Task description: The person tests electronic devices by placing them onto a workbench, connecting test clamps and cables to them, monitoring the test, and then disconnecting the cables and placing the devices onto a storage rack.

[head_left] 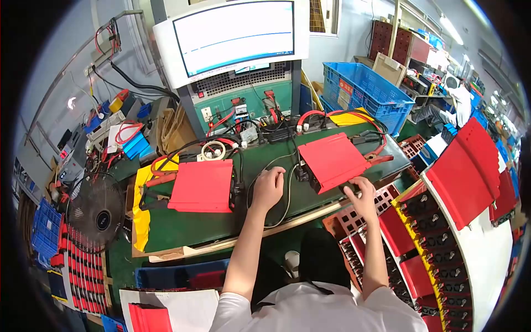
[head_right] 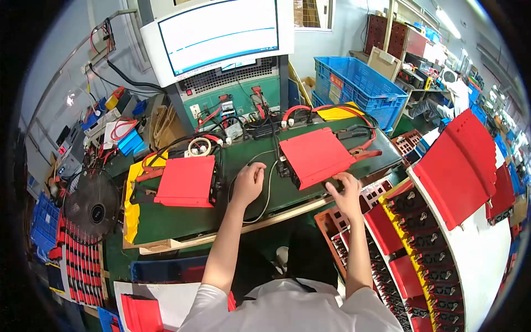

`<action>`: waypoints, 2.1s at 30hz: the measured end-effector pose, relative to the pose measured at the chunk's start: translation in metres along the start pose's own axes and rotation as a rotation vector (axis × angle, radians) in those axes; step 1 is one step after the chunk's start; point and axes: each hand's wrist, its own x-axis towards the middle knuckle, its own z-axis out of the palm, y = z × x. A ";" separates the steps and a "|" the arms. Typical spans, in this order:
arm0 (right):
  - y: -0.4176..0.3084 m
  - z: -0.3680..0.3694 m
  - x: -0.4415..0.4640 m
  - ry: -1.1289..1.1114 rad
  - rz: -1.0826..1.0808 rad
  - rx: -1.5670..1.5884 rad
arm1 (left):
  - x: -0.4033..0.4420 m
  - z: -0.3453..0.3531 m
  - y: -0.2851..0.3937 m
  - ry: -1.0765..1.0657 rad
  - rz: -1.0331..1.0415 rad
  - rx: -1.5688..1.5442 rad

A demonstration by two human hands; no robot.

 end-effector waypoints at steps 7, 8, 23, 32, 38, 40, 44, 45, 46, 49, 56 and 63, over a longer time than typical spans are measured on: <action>-0.005 0.001 -0.022 -0.055 0.017 -0.191 | 0.015 -0.044 0.057 0.026 0.052 -0.196; -0.006 0.004 -0.024 -0.037 0.003 -0.197 | 0.021 -0.059 0.063 0.024 0.102 -0.164; -0.011 0.006 -0.028 -0.023 0.020 -0.138 | 0.091 -0.163 -0.107 0.072 -0.201 0.094; -0.009 0.008 -0.027 -0.025 0.025 -0.121 | 0.064 -0.167 -0.115 -0.127 -0.271 0.420; 0.001 0.010 -0.026 -0.014 -0.031 -0.175 | 0.066 -0.168 -0.108 -0.145 -0.298 0.440; 0.006 0.006 -0.025 -0.030 -0.048 -0.202 | 0.065 -0.167 -0.107 -0.143 -0.293 0.450; 0.009 0.002 -0.023 -0.028 -0.056 -0.232 | 0.064 -0.168 -0.106 -0.139 -0.305 0.423; 0.010 0.002 -0.024 -0.020 -0.051 -0.237 | 0.065 -0.169 -0.105 -0.140 -0.308 0.423; 0.010 0.004 -0.023 -0.009 -0.051 -0.232 | 0.064 -0.169 -0.105 -0.141 -0.311 0.423; 0.008 0.008 -0.024 0.008 -0.049 -0.196 | 0.064 -0.169 -0.104 -0.137 -0.312 0.428; 0.012 0.004 -0.023 -0.014 -0.053 -0.218 | 0.065 -0.168 -0.103 -0.140 -0.309 0.422; 0.010 0.010 -0.025 0.026 -0.034 -0.218 | 0.064 -0.167 -0.106 -0.138 -0.298 0.419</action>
